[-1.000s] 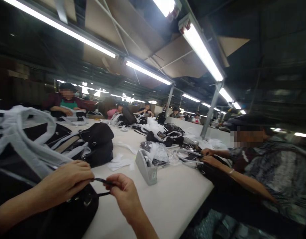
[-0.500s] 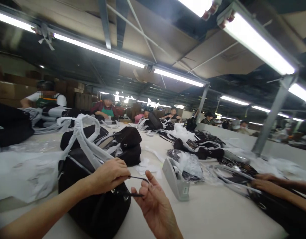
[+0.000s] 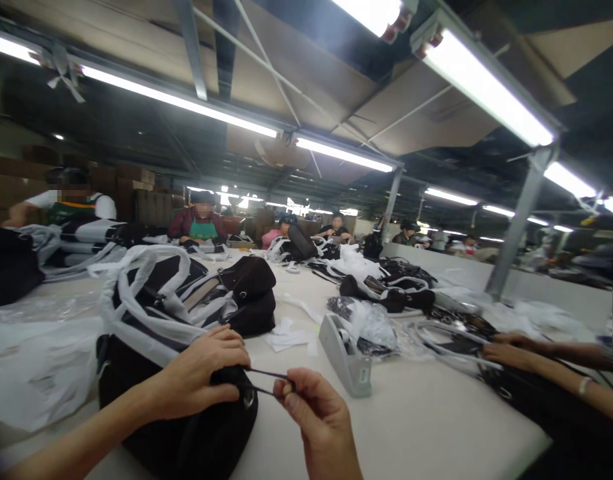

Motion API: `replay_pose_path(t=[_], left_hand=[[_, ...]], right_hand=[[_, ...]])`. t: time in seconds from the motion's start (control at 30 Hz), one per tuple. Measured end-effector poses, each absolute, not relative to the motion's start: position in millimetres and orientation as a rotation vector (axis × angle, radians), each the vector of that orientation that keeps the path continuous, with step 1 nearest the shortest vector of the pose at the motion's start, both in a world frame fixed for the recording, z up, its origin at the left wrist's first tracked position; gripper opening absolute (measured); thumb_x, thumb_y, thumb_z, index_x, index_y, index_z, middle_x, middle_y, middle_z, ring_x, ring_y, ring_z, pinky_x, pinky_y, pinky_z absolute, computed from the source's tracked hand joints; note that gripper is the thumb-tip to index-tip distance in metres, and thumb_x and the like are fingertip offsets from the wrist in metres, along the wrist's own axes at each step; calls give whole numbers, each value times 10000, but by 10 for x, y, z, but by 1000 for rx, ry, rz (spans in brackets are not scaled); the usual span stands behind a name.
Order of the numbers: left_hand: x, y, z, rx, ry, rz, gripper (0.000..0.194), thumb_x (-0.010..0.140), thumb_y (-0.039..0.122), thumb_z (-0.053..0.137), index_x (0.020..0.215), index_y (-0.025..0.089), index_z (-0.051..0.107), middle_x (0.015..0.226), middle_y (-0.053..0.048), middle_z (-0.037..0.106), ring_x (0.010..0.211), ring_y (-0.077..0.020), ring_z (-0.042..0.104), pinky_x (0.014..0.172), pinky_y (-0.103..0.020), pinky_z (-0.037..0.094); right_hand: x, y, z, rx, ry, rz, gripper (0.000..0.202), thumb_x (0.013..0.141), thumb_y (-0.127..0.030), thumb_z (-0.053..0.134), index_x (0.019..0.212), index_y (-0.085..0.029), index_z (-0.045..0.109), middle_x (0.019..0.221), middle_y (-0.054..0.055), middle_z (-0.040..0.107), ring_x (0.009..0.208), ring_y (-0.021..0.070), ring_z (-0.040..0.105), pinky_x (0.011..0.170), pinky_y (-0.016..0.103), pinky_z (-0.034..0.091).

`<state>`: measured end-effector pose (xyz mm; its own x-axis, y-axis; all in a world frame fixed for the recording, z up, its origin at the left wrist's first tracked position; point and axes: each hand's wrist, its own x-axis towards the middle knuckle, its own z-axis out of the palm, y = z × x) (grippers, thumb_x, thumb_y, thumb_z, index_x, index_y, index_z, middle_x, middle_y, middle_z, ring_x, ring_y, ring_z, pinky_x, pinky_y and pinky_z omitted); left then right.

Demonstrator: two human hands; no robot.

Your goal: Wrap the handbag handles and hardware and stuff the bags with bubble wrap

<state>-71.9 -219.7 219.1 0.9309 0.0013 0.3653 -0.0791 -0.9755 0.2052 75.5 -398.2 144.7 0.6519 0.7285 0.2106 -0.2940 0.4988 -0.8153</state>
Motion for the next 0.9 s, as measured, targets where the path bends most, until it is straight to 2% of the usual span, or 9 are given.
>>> replay_pose_path(t=[0.13,0.2,0.33,0.47,0.53,0.63,0.73,0.83,0.9], left_hand=[[-702,-2368,2140,2859,74,548,105,796,157,680,851,238,642,946,25,682,1047,-215,555,1114,-472,203],[-679,-2437,2119,2827,157,560,81,820,165,662,842,243,650,949,24,684,1068,-216,550,1118,-482,202],[-609,-2516,2081,2808,272,596,139,858,129,617,766,228,650,864,32,670,997,-192,571,1111,-488,214],[-566,-2531,2025,2824,269,638,186,867,91,581,766,225,663,839,30,666,929,-182,578,1099,-521,234],[-568,-2527,1995,2824,252,658,195,856,74,578,788,230,674,841,29,669,917,-187,578,1096,-547,239],[-583,-2535,1971,2857,255,646,177,868,111,574,755,216,661,814,20,664,895,-202,580,1081,-586,258],[-586,-2590,1952,2939,318,589,208,877,144,552,698,200,643,782,-3,668,878,-230,591,1055,-633,279],[-573,-2663,1882,3030,340,660,240,797,29,492,784,201,660,802,-21,686,893,-248,607,1077,-690,207],[-561,-2676,1796,3030,272,766,286,759,-8,461,802,208,643,799,-8,684,891,-231,616,1105,-683,164]], right_hand=[[694,-3909,1480,-614,-294,791,373,499,-236,961,812,-270,762,793,-8,762,777,136,717,780,274,586],[670,-3879,1511,-585,-287,771,377,480,-243,967,797,-256,765,783,-5,761,765,119,713,794,244,577],[703,-3879,1466,-714,-443,645,411,496,-304,959,857,-224,780,785,18,760,793,153,714,853,277,565],[854,-3917,1351,-1001,-591,441,400,605,-393,897,954,-238,778,853,36,758,819,195,698,824,323,567],[924,-3943,1351,-1183,-757,271,308,707,-400,824,964,-236,777,868,47,744,829,213,681,789,320,557],[974,-3974,1417,-1347,-992,29,112,809,-331,724,860,-241,767,816,41,711,781,208,653,709,281,523],[985,-3990,1456,-1389,-1093,-91,81,853,-265,669,803,-246,730,779,33,689,748,197,638,691,262,499],[1020,-4015,1415,-1368,-1205,-159,108,873,-215,639,815,-253,722,790,42,693,762,204,641,718,265,492],[1070,-4042,1369,-1363,-1261,-149,116,876,-199,632,828,-257,721,795,42,693,764,203,642,726,267,491]])
